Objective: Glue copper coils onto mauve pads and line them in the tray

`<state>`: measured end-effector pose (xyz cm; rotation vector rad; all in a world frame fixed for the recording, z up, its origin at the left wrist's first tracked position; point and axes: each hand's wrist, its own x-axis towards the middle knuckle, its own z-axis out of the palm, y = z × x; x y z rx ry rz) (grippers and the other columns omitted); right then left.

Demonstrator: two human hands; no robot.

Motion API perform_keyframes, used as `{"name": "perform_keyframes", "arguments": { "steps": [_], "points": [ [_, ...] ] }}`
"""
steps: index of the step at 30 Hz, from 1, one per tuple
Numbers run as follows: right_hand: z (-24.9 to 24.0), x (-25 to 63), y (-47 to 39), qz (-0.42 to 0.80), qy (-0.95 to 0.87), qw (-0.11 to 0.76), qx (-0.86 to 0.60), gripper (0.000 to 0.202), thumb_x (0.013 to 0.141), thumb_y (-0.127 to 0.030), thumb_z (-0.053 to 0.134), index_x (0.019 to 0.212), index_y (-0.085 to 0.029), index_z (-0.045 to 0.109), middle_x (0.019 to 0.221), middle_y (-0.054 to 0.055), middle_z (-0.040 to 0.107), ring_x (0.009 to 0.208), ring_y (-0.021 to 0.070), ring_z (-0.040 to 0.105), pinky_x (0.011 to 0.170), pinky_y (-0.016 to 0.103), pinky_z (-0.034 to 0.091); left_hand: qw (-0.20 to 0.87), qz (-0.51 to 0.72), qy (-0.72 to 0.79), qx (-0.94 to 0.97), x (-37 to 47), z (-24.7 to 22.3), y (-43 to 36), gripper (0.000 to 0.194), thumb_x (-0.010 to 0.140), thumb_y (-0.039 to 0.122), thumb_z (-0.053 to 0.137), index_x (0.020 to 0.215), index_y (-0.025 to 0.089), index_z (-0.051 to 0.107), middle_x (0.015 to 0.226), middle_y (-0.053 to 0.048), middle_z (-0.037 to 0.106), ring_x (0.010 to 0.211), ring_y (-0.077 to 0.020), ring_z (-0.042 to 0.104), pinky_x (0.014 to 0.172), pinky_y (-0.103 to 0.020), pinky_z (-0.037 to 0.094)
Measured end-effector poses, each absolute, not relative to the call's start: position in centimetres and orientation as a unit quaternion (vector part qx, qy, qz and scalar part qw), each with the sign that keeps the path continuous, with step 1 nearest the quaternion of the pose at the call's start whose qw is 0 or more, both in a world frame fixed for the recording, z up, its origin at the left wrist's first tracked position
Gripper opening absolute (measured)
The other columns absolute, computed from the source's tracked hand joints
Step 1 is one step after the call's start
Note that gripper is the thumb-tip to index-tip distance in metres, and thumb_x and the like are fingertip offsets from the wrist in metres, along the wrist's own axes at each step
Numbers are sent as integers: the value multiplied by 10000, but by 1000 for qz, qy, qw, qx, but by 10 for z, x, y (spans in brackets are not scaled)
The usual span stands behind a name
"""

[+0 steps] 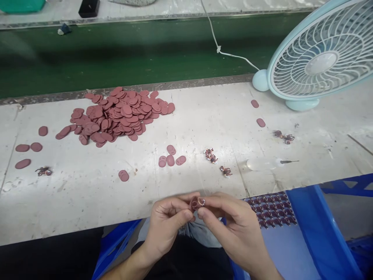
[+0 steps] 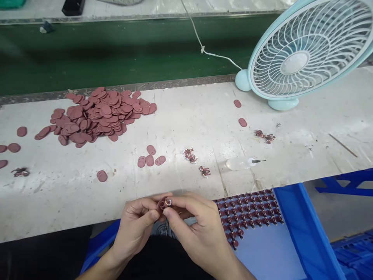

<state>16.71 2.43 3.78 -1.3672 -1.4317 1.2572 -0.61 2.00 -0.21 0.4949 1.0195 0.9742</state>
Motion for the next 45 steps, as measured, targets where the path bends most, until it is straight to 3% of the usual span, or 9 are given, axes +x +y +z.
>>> {"name": "perform_keyframes", "arguments": {
  "steps": [4,12,17,32,41,45],
  "points": [
    [39,170,21,467,-587,391,-534,292,861,-144,706,1106,-302,728,930,18,755,777,178,718,672,283,603,739,434,461,229,-6,0,18,56,778,222,808,738,192,781,1088,-92,797,1055,-267,720,933,-361,548],
    [34,165,18,557,-500,419,-515,265,899,-168,683,1123,-301,730,1001,33,756,834,178,725,710,286,608,729,452,445,258,-10,0,17,76,820,152,762,775,205,792,1077,-82,799,1146,-267,694,993,-361,547],
    [34,166,17,559,-506,419,-506,297,899,-155,686,1151,-309,721,1005,26,750,880,177,719,756,292,610,728,462,425,277,-11,3,18,85,840,142,740,825,208,792,1104,-85,793,1081,-246,729,915,-317,595],
    [31,164,17,526,-526,433,-510,296,882,-153,696,1133,-306,729,962,27,755,851,185,724,707,282,606,724,460,417,301,-10,12,22,110,860,129,714,872,207,790,1184,-86,767,1108,-233,719,942,-314,597],
    [25,162,13,554,-475,447,-517,227,891,-197,691,1054,-346,742,922,-9,744,853,169,725,760,276,624,708,467,436,301,-7,9,15,112,856,126,716,844,217,779,1162,-71,776,1107,-225,720,924,-294,597],
    [23,164,9,564,-438,461,-526,203,885,-235,698,1044,-348,756,911,10,760,829,191,742,736,285,648,672,469,434,375,-5,5,13,151,855,131,715,931,241,784,1237,-73,744,1113,-244,716,971,-360,586]
  ]
}}
